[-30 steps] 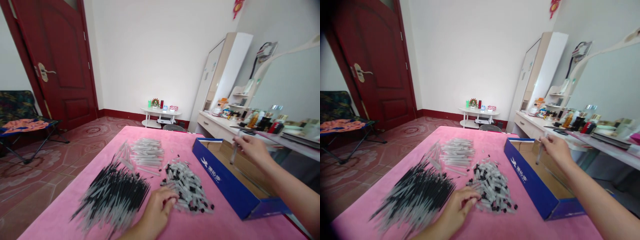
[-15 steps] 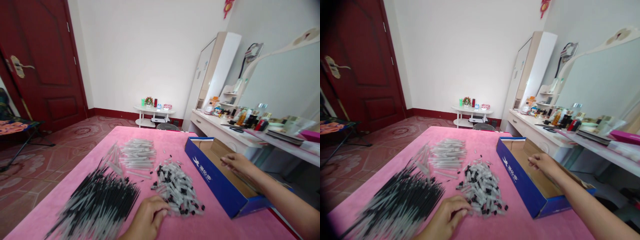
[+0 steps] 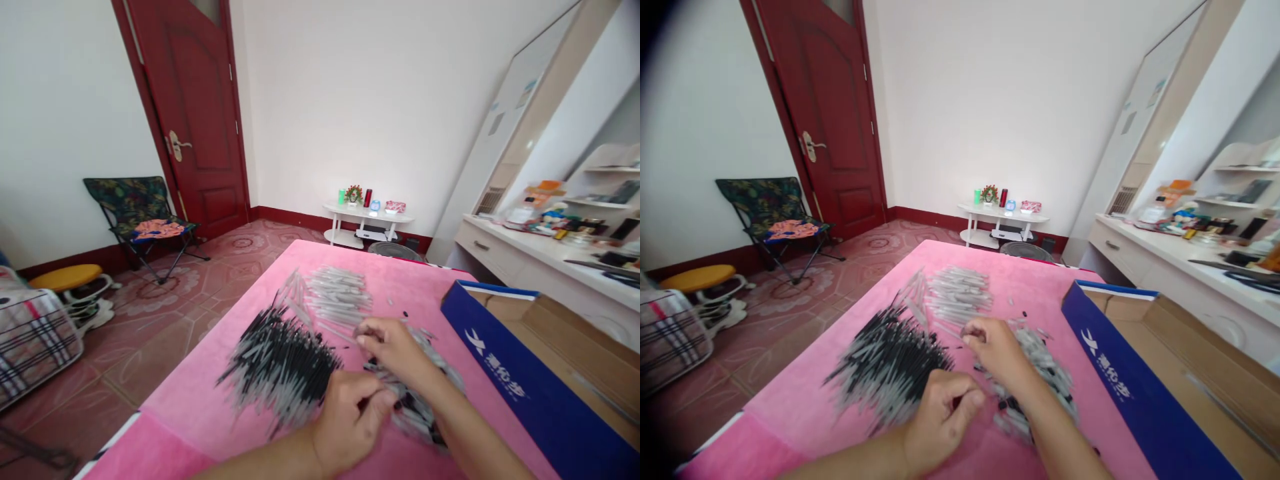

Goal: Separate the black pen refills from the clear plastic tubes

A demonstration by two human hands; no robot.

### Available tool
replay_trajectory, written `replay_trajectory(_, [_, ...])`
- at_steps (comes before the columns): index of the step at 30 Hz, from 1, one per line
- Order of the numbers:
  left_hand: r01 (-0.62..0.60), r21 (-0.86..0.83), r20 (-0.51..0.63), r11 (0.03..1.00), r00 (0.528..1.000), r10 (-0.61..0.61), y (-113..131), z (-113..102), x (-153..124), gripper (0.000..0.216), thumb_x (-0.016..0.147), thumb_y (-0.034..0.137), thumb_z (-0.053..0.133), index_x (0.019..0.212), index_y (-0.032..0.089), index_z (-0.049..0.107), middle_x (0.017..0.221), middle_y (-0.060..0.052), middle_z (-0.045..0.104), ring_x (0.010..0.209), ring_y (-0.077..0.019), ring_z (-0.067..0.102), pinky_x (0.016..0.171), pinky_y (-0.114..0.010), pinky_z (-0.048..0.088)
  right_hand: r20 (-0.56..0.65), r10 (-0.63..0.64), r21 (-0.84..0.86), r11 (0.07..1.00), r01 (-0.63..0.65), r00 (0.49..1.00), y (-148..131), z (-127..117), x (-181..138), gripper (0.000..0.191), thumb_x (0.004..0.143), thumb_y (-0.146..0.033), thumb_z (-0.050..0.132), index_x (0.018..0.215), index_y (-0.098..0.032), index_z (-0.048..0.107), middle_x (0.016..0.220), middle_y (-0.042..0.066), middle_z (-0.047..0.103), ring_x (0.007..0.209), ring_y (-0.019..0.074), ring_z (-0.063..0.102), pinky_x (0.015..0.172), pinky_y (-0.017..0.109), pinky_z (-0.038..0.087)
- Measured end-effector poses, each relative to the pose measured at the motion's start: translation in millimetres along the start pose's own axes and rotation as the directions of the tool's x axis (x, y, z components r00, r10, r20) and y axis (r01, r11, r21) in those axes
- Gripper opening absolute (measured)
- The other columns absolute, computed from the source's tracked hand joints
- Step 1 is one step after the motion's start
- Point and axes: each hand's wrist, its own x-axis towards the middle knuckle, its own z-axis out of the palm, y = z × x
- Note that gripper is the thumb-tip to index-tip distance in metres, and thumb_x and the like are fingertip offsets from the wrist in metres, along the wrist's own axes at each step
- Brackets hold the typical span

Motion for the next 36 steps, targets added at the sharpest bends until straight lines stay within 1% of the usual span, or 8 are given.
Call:
replay_trajectory(6, [-0.161,-0.012,-0.086,0.987,0.984,0.159,6,-19,2,0.038,0.084,0.034,0.035,0.056,0.016,0.053,0.05,0.0,0.042,0.051,-0.0099,0.038,0.058,-0.023,0.034,0.367,-0.085,-0.153,0.977,0.15,0.926,35,42,14,0.018,0.064,-0.015,0.05,0.069,-0.019,0.067,0.064,-0.001,0.062,0.061,0.0134,0.054,0.057,0.022,0.041])
replay_trajectory(12, [0.047,0.0,-0.147,0.999,0.988,-0.047,3,-51,21,0.04,0.086,0.033,0.034,0.058,0.014,0.054,0.049,0.002,0.044,0.049,-0.0085,0.039,0.052,-0.02,0.031,-0.012,-0.06,-0.613,0.789,0.041,0.998,35,36,12,0.028,0.074,-0.016,0.045,0.094,-0.02,0.063,0.091,0.006,0.06,0.087,0.0179,0.053,0.073,0.026,0.039])
replay_trajectory(17, [0.155,0.197,-0.157,0.968,0.98,-0.125,-21,-81,23,0.03,0.08,0.033,0.046,0.058,0.014,0.056,0.053,0.002,0.047,0.052,-0.0091,0.041,0.052,-0.02,0.03,-0.019,-0.051,-0.76,0.649,0.018,0.999,43,44,16,0.033,0.075,-0.008,0.041,0.098,-0.021,0.06,0.093,0.006,0.06,0.094,0.0183,0.052,0.077,0.025,0.037])
replay_trajectory(21, [0.274,0.044,-0.181,0.961,0.948,-0.262,-39,-87,13,0.036,0.082,0.038,0.042,0.064,0.012,0.059,0.052,0.001,0.05,0.049,-0.0085,0.042,0.05,-0.02,0.032,-0.08,-0.014,-0.814,0.578,-0.058,0.997,42,46,16,0.024,0.073,-0.009,0.043,0.086,-0.02,0.06,0.086,0.007,0.061,0.086,0.0203,0.055,0.069,0.027,0.037])
replay_trajectory(25, [0.348,-0.127,-0.095,0.929,0.928,-0.361,-41,-75,7,0.037,0.081,0.041,0.043,0.072,0.01,0.062,0.056,-0.001,0.054,0.043,-0.0068,0.042,0.043,-0.018,0.033,-0.149,0.003,-0.67,0.735,-0.104,0.989,29,40,10,0.021,0.073,-0.016,0.047,0.089,-0.021,0.059,0.084,0.004,0.064,0.077,0.0183,0.058,0.065,0.026,0.037])
replay_trajectory(29, [0.342,-0.348,-0.056,0.873,0.922,-0.383,-33,-60,3,0.042,0.075,0.039,0.054,0.107,0.013,0.057,0.084,-0.007,0.063,0.061,-0.0131,0.056,0.05,-0.022,0.045,-0.095,-0.017,-0.384,0.923,-0.021,0.995,5,47,-5,0.016,0.071,-0.018,0.051,0.085,-0.022,0.059,0.077,0.0,0.065,0.067,0.0136,0.057,0.061,0.022,0.038])
replay_trajectory(33, [0.405,-0.468,-0.07,0.785,0.869,-0.49,-29,-59,0,0.04,0.073,0.04,0.056,0.104,0.015,0.061,0.096,-0.008,0.065,0.079,-0.0194,0.059,0.066,-0.029,0.05,-0.088,-0.072,-0.337,0.941,0.038,0.994,-12,59,-16,0.015,0.074,-0.018,0.051,0.084,-0.023,0.06,0.082,0.0,0.065,0.072,0.0124,0.056,0.062,0.021,0.037])
replay_trajectory(36, [0.45,-0.446,-0.197,0.774,0.794,-0.575,-35,-68,1,0.04,0.066,0.041,0.063,0.095,0.014,0.066,0.096,-0.007,0.066,0.088,-0.0232,0.059,0.068,-0.028,0.051,-0.116,-0.067,-0.393,0.92,0.016,0.991,-6,61,-15,0.011,0.076,-0.029,0.054,0.082,-0.022,0.061,0.081,-0.001,0.064,0.073,0.0123,0.056,0.064,0.021,0.037])
